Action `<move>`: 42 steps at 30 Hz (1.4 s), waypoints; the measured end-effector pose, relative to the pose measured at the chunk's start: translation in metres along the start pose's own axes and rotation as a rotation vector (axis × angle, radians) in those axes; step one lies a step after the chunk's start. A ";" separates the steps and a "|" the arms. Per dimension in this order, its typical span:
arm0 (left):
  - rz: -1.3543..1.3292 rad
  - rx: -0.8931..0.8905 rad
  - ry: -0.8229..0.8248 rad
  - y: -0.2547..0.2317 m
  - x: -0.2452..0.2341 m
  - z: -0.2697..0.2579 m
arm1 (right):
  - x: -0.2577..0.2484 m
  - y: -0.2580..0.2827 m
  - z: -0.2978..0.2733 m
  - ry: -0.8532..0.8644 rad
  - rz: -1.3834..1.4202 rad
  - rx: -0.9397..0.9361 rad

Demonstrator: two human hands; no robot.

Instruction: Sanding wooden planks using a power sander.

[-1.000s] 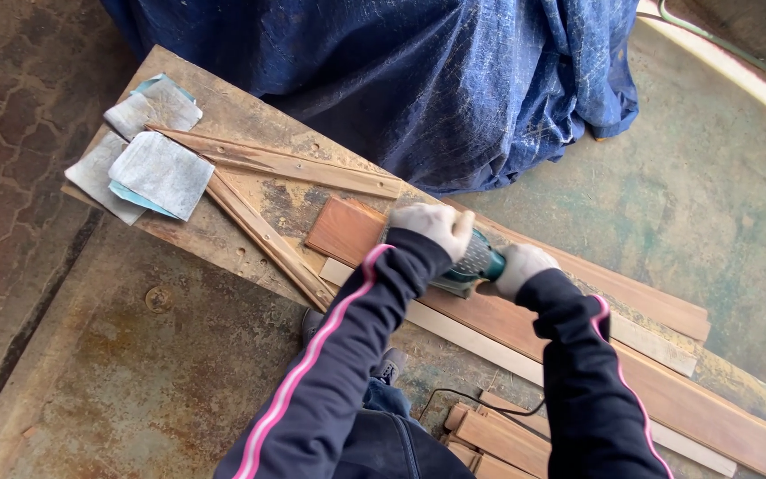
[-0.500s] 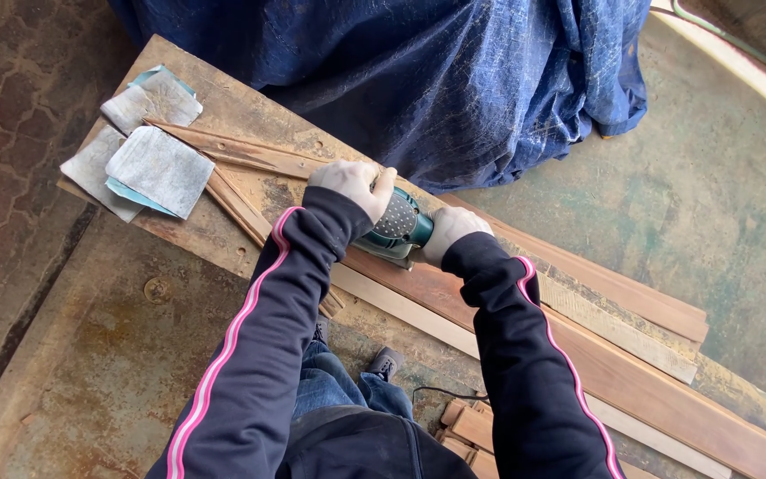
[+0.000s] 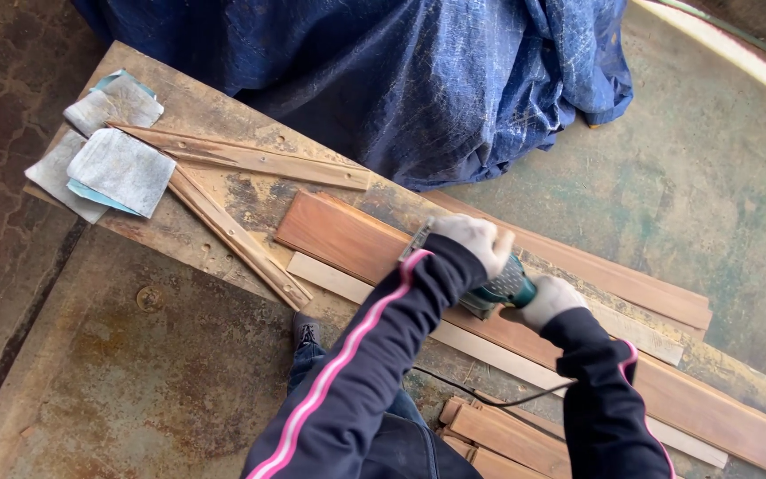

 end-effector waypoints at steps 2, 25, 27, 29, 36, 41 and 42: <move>-0.028 0.046 0.068 -0.032 0.035 -0.003 | 0.003 -0.041 -0.013 -0.036 0.036 0.045; -0.163 0.119 0.017 -0.101 0.120 -0.024 | 0.037 -0.163 -0.028 0.003 0.009 0.166; -0.184 0.110 -0.027 -0.082 0.096 -0.021 | 0.028 -0.132 -0.022 0.002 -0.001 0.140; -0.217 0.079 -0.073 -0.057 0.068 -0.019 | 0.015 -0.098 -0.017 -0.011 -0.045 0.139; -0.101 0.008 -0.130 0.030 -0.030 -0.011 | -0.014 0.039 0.008 0.003 -0.096 0.004; -0.041 -0.059 -0.123 0.100 -0.078 -0.008 | -0.030 0.137 0.017 -0.010 -0.127 -0.062; -0.046 -0.064 -0.128 0.112 -0.087 -0.008 | -0.031 0.151 0.020 -0.009 -0.135 -0.065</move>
Point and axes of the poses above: each hand's wrist, its own z-axis towards the middle knuckle, its own x-axis out of the palm, y = z × x, the point moved 10 cm from there along z, towards the middle knuckle
